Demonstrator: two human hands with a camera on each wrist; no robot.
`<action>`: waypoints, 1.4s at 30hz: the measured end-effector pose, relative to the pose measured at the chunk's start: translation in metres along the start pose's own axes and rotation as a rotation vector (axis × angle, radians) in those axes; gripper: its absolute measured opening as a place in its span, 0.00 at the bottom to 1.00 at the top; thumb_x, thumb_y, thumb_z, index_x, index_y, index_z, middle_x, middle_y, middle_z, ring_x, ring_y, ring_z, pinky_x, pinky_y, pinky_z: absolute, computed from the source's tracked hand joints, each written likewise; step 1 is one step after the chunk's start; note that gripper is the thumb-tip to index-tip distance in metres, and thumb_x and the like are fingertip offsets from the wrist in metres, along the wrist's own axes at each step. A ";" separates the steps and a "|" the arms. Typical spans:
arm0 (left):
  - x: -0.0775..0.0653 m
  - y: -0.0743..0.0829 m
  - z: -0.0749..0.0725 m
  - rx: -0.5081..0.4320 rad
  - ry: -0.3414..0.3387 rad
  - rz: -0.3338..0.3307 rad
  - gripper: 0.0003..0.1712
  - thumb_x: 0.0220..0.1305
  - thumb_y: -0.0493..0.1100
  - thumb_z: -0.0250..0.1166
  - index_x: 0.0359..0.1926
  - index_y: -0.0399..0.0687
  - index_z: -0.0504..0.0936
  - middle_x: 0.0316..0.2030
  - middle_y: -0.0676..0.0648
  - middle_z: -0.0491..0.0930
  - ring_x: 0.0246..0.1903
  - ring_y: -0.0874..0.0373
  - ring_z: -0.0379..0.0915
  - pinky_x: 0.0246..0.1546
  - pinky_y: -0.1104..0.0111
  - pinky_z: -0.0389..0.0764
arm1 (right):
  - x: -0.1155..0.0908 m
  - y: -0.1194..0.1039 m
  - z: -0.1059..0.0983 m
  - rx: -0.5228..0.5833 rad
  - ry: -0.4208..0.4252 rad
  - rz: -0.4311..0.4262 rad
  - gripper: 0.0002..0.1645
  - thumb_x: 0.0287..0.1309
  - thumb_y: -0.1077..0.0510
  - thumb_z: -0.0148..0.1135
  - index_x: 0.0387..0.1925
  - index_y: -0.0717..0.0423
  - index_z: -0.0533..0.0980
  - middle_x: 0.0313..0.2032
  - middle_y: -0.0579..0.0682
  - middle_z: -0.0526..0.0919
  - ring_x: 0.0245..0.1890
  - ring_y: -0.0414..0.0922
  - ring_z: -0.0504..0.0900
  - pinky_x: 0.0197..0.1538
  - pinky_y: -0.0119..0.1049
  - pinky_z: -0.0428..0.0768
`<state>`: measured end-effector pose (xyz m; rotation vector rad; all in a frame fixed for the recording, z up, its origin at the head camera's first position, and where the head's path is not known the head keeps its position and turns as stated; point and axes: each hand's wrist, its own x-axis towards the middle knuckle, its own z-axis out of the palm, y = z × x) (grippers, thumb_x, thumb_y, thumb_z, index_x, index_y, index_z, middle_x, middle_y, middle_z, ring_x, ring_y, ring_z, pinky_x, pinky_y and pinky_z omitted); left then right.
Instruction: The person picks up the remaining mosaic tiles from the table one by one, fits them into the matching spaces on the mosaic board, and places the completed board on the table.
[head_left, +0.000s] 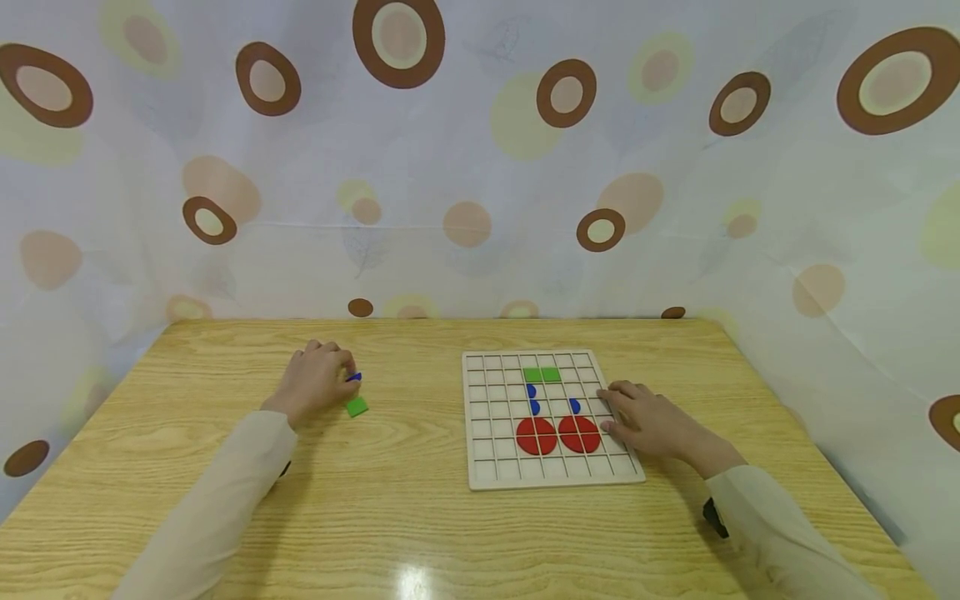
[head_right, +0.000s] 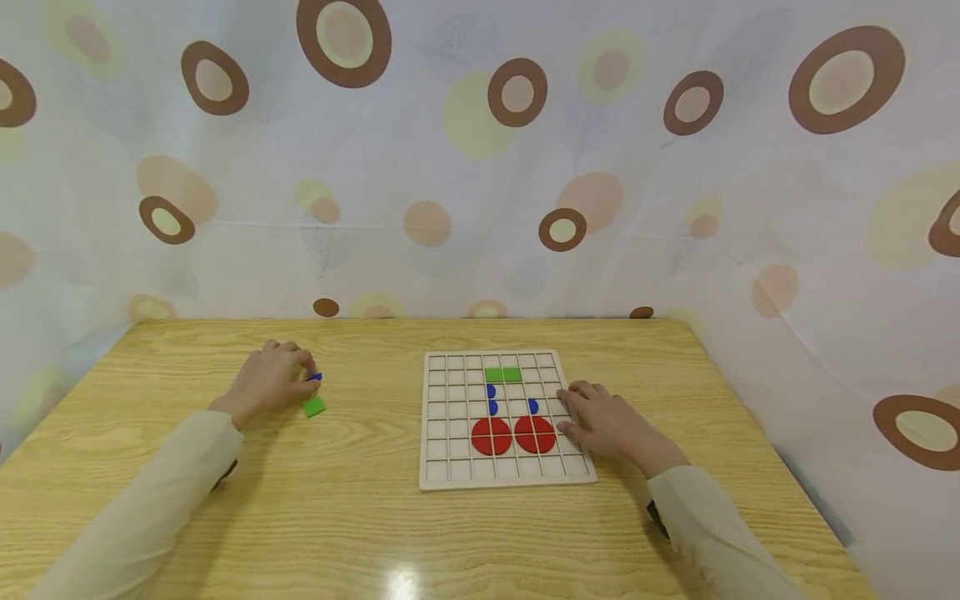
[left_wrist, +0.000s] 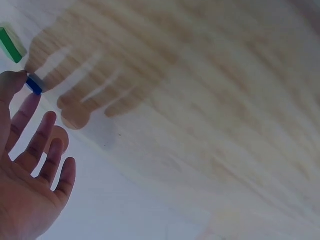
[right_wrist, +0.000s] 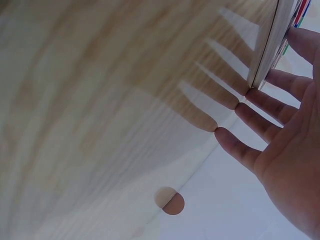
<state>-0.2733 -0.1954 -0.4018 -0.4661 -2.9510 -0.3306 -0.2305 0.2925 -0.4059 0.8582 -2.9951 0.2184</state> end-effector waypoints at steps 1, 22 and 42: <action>0.000 0.000 0.000 0.002 -0.003 0.005 0.08 0.55 0.48 0.63 0.33 0.50 0.81 0.42 0.43 0.77 0.42 0.45 0.66 0.38 0.53 0.68 | 0.000 0.000 0.000 -0.003 0.000 -0.002 0.29 0.61 0.48 0.54 0.59 0.61 0.67 0.55 0.62 0.70 0.54 0.60 0.71 0.50 0.59 0.71; 0.002 -0.005 -0.001 0.059 -0.030 0.144 0.11 0.54 0.44 0.66 0.41 0.57 0.83 0.42 0.46 0.78 0.41 0.48 0.66 0.39 0.54 0.68 | 0.000 0.000 0.000 -0.016 -0.003 -0.001 0.30 0.61 0.49 0.54 0.60 0.60 0.66 0.56 0.62 0.70 0.54 0.61 0.70 0.50 0.60 0.70; 0.001 -0.009 -0.002 0.051 -0.057 0.149 0.14 0.53 0.41 0.64 0.42 0.57 0.82 0.43 0.47 0.78 0.45 0.47 0.67 0.44 0.48 0.67 | -0.001 0.000 0.000 -0.012 -0.003 0.001 0.30 0.61 0.49 0.54 0.60 0.60 0.66 0.55 0.61 0.70 0.54 0.60 0.70 0.50 0.59 0.70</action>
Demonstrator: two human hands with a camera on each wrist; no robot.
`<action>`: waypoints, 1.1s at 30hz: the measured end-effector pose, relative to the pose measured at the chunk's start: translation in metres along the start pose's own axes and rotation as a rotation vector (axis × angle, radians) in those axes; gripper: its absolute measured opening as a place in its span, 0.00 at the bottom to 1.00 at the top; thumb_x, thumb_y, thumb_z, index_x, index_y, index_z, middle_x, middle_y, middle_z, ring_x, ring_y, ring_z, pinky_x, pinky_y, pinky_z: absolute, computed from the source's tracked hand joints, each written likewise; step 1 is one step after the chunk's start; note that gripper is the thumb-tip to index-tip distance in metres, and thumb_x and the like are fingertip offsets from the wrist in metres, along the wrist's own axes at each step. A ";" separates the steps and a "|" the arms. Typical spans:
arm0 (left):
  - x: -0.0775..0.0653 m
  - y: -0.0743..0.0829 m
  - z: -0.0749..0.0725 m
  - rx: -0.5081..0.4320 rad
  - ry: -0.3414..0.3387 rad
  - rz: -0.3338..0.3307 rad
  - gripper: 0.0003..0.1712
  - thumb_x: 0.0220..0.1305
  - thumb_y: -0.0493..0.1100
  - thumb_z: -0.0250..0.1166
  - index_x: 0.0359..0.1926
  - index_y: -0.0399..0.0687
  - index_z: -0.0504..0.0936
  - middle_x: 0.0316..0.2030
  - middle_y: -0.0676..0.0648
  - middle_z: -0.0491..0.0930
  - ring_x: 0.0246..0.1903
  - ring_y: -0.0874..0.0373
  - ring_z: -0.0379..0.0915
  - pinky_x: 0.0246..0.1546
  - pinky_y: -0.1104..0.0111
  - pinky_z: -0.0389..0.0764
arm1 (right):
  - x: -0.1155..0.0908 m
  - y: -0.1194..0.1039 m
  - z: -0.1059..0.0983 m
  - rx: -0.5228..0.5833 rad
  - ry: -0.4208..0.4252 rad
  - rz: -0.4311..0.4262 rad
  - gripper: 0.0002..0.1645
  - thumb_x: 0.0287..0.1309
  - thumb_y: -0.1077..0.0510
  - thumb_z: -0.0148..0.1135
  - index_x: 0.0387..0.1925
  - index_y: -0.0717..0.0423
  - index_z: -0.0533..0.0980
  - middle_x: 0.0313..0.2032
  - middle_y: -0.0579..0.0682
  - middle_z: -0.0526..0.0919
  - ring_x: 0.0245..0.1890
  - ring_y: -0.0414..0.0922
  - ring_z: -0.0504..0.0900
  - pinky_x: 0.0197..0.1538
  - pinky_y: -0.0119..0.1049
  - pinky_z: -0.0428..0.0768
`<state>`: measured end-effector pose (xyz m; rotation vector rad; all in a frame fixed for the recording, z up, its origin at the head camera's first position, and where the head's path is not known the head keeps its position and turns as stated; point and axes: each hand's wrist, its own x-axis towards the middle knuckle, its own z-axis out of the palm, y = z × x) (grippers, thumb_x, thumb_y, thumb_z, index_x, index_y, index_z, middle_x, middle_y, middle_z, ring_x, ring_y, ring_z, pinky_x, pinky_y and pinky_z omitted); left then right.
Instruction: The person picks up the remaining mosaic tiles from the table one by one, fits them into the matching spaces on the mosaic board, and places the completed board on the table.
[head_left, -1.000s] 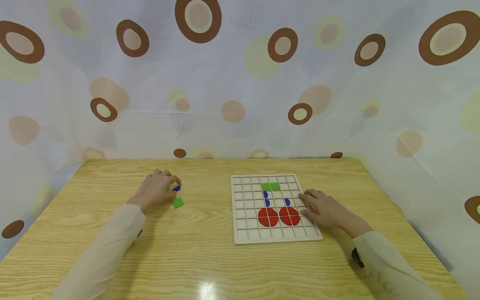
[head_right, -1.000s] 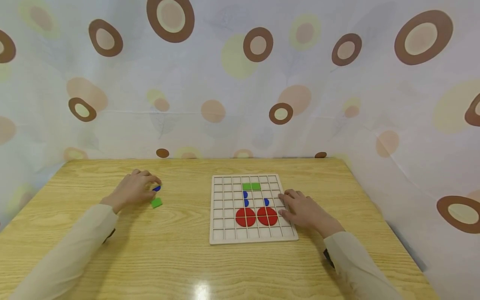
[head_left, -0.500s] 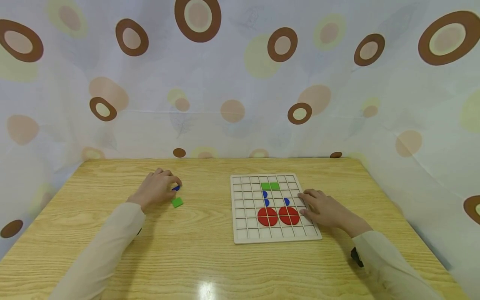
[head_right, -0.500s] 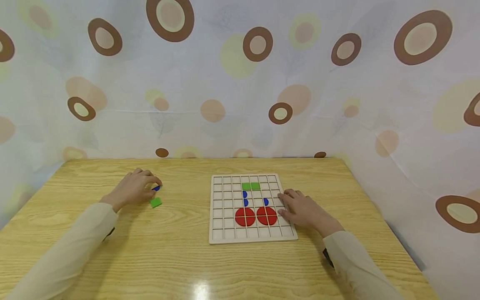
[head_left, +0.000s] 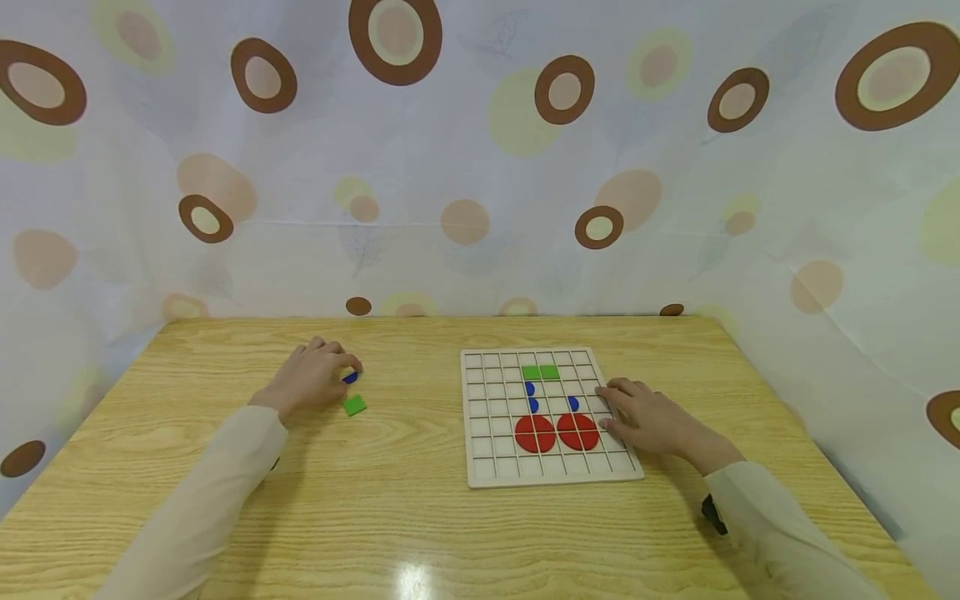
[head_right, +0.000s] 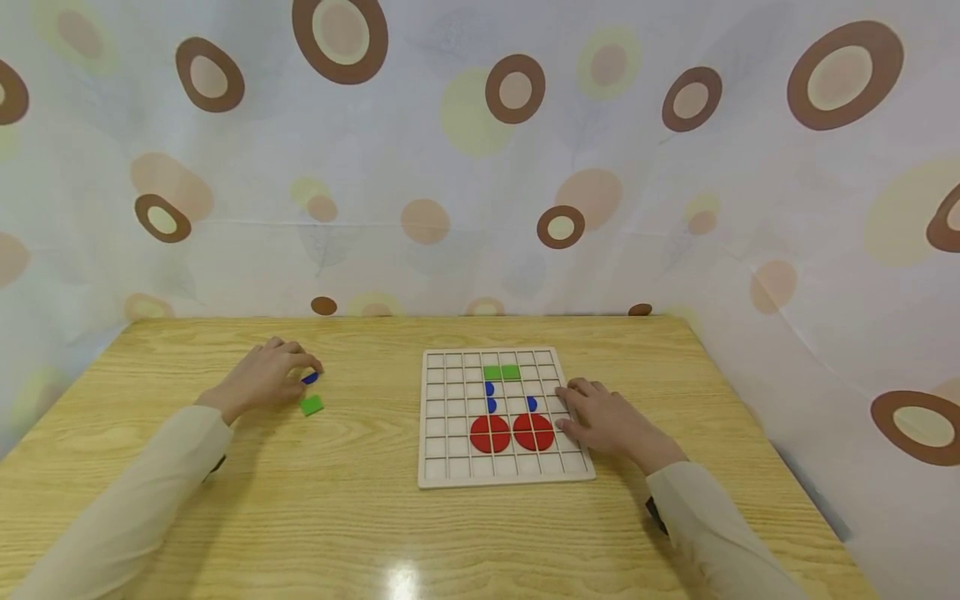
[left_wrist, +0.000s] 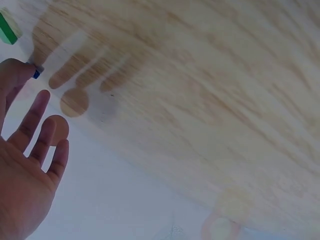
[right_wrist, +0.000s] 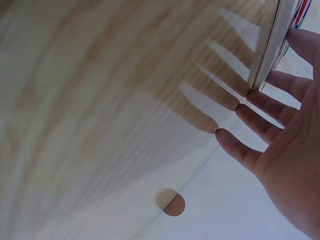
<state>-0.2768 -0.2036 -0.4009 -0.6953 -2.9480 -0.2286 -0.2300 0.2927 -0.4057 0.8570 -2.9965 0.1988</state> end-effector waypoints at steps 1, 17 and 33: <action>0.000 0.000 0.000 0.005 -0.004 0.002 0.14 0.53 0.41 0.64 0.43 0.58 0.82 0.43 0.47 0.78 0.45 0.47 0.67 0.44 0.49 0.68 | 0.000 0.001 0.001 0.000 0.001 -0.001 0.30 0.61 0.49 0.54 0.60 0.60 0.66 0.55 0.61 0.70 0.54 0.60 0.71 0.50 0.59 0.70; 0.000 -0.003 -0.004 0.057 0.003 0.038 0.12 0.53 0.42 0.66 0.41 0.56 0.82 0.42 0.47 0.78 0.43 0.48 0.67 0.43 0.50 0.69 | 0.001 0.002 0.002 -0.003 0.001 -0.007 0.30 0.61 0.48 0.54 0.60 0.61 0.66 0.55 0.61 0.70 0.54 0.60 0.71 0.51 0.57 0.70; -0.001 -0.005 -0.008 0.047 0.001 0.016 0.10 0.53 0.46 0.66 0.38 0.52 0.82 0.43 0.46 0.78 0.45 0.46 0.67 0.47 0.48 0.68 | 0.000 0.001 0.001 0.004 -0.006 0.012 0.30 0.61 0.48 0.54 0.60 0.60 0.66 0.56 0.61 0.69 0.55 0.60 0.70 0.52 0.59 0.70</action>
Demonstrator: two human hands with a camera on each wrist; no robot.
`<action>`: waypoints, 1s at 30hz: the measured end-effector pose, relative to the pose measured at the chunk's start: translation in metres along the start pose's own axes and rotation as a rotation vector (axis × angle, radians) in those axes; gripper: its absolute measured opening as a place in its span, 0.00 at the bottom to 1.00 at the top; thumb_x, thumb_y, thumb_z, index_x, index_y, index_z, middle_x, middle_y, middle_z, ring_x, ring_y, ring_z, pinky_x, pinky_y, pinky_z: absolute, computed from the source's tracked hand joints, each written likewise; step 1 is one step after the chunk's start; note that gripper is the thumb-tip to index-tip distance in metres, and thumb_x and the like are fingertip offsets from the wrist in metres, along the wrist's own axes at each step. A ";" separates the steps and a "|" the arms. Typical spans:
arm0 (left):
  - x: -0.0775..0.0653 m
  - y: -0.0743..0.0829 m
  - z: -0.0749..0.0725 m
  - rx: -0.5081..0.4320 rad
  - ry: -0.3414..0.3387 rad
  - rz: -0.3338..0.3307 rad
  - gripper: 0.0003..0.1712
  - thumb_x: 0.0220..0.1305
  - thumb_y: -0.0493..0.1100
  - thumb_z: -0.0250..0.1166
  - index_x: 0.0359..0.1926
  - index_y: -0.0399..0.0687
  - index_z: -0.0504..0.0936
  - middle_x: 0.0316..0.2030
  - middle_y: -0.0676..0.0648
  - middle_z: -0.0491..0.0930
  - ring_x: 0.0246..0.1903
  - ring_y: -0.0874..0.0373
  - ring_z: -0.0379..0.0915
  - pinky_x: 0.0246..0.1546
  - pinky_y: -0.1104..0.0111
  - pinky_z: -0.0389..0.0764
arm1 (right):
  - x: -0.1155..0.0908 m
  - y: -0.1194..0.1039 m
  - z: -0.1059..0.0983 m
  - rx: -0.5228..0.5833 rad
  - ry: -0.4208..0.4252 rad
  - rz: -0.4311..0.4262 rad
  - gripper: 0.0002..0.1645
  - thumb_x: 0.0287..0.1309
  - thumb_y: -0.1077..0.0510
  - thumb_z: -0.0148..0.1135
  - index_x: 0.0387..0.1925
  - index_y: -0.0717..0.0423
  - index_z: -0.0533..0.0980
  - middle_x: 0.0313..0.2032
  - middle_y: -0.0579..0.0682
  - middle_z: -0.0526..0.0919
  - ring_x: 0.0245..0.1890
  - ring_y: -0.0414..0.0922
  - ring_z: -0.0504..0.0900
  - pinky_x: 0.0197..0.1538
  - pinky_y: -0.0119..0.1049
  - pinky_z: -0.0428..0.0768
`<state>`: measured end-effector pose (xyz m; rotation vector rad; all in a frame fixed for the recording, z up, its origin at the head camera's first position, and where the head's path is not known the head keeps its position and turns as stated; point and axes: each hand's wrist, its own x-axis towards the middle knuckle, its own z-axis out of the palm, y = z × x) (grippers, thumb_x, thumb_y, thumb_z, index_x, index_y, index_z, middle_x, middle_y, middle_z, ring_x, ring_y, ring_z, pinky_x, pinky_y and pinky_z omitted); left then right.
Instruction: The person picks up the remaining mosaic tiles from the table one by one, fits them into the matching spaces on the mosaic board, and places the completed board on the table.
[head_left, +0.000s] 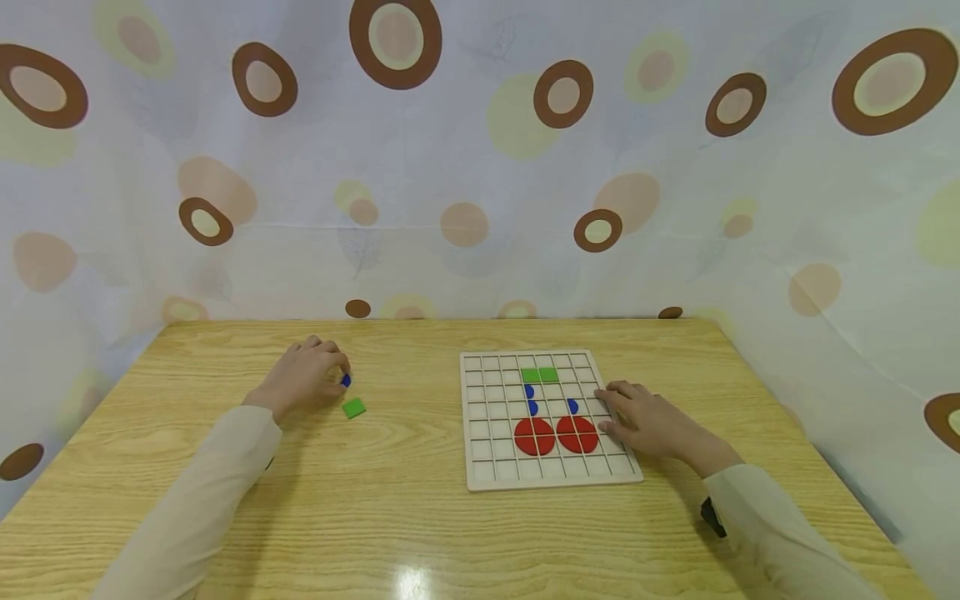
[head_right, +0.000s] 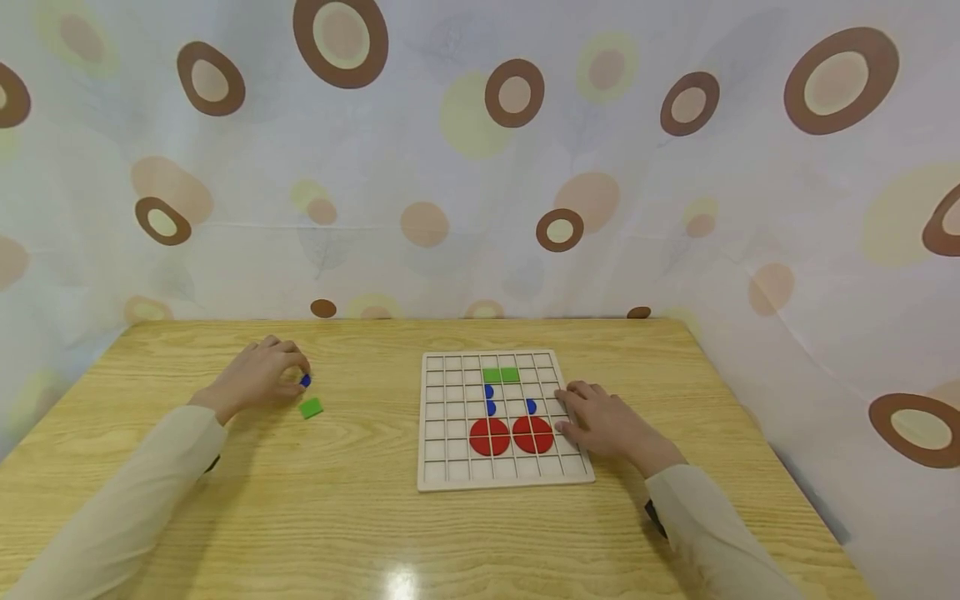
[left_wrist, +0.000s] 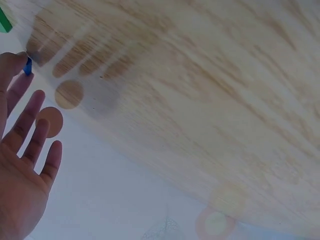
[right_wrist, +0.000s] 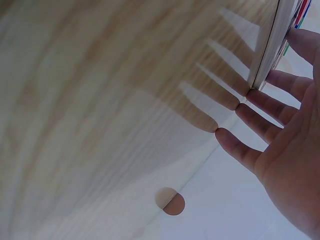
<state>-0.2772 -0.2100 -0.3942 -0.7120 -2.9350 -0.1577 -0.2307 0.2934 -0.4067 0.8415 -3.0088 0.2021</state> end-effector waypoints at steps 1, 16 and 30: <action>0.000 0.000 0.000 0.000 0.002 -0.001 0.10 0.53 0.46 0.66 0.38 0.51 0.82 0.43 0.46 0.78 0.45 0.46 0.67 0.48 0.48 0.68 | 0.000 0.000 0.000 0.001 0.001 0.000 0.30 0.61 0.48 0.54 0.60 0.60 0.66 0.56 0.62 0.69 0.55 0.60 0.70 0.51 0.59 0.70; 0.012 0.017 0.003 -0.001 0.014 0.054 0.12 0.52 0.52 0.66 0.36 0.53 0.81 0.43 0.50 0.78 0.45 0.50 0.67 0.49 0.51 0.68 | 0.000 0.000 0.000 -0.005 0.013 -0.026 0.30 0.61 0.49 0.53 0.60 0.61 0.66 0.55 0.62 0.70 0.54 0.59 0.71 0.51 0.56 0.71; 0.028 0.059 0.005 0.047 0.035 0.179 0.12 0.53 0.53 0.65 0.35 0.54 0.81 0.42 0.52 0.77 0.45 0.51 0.68 0.48 0.53 0.70 | 0.000 -0.002 -0.001 -0.009 0.010 -0.023 0.30 0.61 0.49 0.53 0.60 0.61 0.66 0.55 0.62 0.70 0.54 0.59 0.71 0.51 0.57 0.71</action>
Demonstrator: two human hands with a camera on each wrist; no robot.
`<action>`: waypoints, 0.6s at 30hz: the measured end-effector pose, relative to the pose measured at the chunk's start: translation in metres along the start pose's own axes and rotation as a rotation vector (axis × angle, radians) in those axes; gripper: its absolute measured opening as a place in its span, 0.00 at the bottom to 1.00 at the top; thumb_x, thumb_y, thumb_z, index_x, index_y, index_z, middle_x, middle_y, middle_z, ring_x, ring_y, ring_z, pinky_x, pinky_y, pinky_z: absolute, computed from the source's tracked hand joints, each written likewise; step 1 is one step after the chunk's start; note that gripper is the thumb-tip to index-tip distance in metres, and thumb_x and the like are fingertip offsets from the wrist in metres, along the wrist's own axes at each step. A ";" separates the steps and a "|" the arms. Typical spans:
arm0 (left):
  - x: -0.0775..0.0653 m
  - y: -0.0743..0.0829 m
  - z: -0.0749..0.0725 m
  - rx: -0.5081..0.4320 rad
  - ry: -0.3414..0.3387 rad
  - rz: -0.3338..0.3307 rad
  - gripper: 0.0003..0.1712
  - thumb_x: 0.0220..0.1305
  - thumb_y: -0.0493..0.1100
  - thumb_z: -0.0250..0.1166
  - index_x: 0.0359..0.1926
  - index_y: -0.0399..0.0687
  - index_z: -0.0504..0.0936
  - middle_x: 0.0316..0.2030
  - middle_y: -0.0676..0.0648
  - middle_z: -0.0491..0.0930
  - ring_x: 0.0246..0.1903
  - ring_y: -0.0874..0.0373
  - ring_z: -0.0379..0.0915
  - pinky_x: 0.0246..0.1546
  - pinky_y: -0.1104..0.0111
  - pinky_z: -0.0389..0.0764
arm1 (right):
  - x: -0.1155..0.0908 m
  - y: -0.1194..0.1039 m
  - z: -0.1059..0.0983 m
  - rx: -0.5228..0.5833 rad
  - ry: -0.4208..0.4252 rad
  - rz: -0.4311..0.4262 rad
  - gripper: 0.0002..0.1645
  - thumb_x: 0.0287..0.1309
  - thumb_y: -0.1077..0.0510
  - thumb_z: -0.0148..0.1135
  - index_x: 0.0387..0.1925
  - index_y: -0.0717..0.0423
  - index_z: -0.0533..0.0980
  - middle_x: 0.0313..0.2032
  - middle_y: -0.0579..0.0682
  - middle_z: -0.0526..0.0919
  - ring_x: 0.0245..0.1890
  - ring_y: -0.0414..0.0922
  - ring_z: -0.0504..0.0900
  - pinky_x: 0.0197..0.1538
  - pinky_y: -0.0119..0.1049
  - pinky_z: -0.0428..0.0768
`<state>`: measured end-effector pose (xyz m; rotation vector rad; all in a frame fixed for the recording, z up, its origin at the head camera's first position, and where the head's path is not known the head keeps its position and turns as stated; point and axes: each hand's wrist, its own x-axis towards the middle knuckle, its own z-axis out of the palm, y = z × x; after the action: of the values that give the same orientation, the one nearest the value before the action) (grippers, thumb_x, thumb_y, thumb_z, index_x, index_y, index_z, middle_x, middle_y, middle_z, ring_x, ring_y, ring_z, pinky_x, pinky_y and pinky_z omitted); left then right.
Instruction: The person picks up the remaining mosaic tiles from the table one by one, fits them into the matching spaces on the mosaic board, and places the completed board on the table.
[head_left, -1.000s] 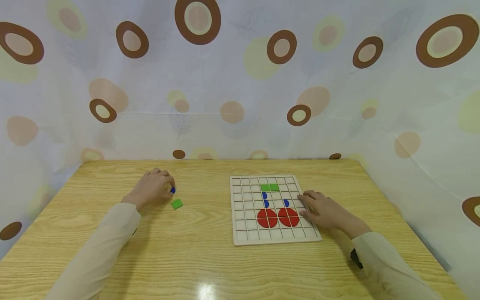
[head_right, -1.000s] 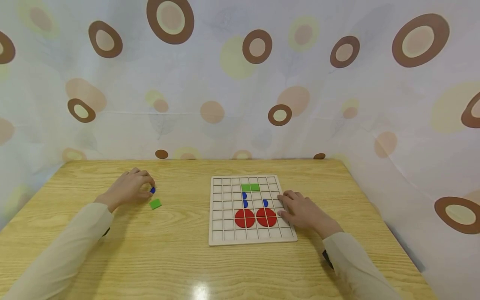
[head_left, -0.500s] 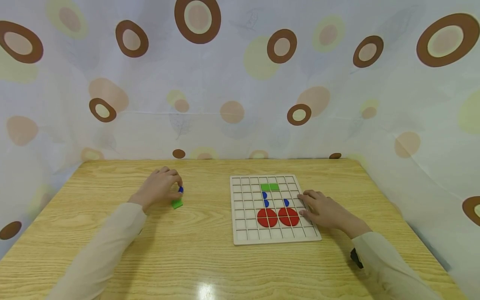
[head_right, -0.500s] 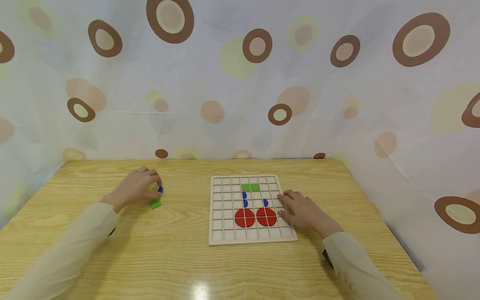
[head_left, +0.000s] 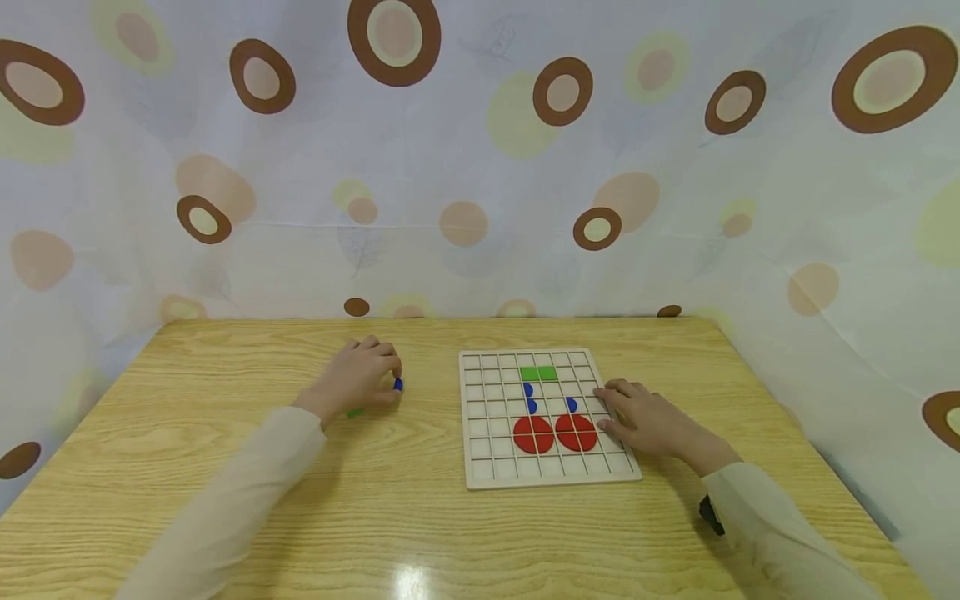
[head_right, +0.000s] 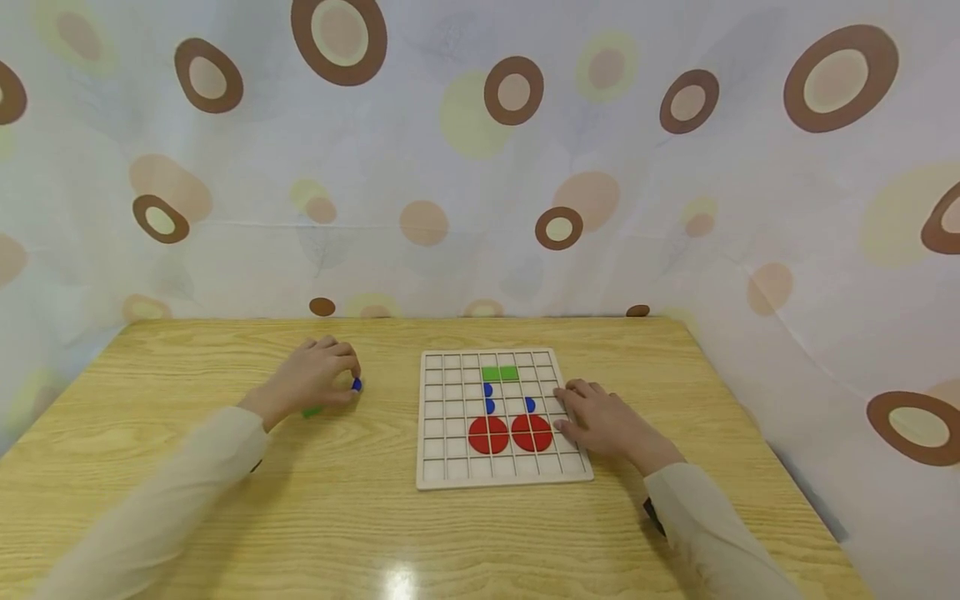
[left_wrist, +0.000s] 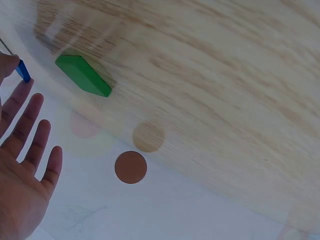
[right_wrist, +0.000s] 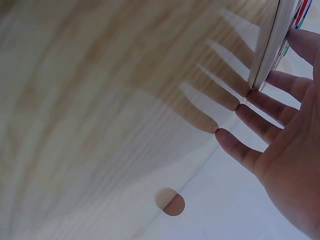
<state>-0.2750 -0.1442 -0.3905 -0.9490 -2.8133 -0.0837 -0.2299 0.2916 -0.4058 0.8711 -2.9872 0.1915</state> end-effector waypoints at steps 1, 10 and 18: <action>0.002 0.002 0.001 0.005 0.004 0.006 0.12 0.53 0.53 0.64 0.35 0.54 0.81 0.42 0.52 0.77 0.45 0.50 0.68 0.48 0.53 0.70 | 0.000 0.000 0.000 0.001 0.001 -0.002 0.29 0.61 0.49 0.53 0.60 0.62 0.66 0.55 0.62 0.70 0.54 0.59 0.71 0.51 0.57 0.71; 0.018 0.024 0.007 0.012 0.022 0.028 0.13 0.52 0.55 0.64 0.35 0.55 0.81 0.41 0.53 0.77 0.45 0.52 0.69 0.49 0.55 0.70 | 0.000 0.001 0.000 0.004 -0.006 0.008 0.30 0.61 0.49 0.53 0.60 0.61 0.66 0.55 0.62 0.70 0.54 0.59 0.70 0.52 0.57 0.70; 0.033 0.044 0.011 -0.002 0.011 0.044 0.12 0.53 0.56 0.63 0.35 0.56 0.81 0.41 0.55 0.76 0.44 0.54 0.67 0.48 0.58 0.69 | 0.000 0.001 0.001 0.004 -0.012 0.013 0.30 0.61 0.48 0.53 0.60 0.61 0.66 0.56 0.62 0.70 0.54 0.60 0.70 0.52 0.57 0.70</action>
<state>-0.2753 -0.0882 -0.3954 -1.0078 -2.7813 -0.0861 -0.2308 0.2925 -0.4064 0.8566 -3.0051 0.1932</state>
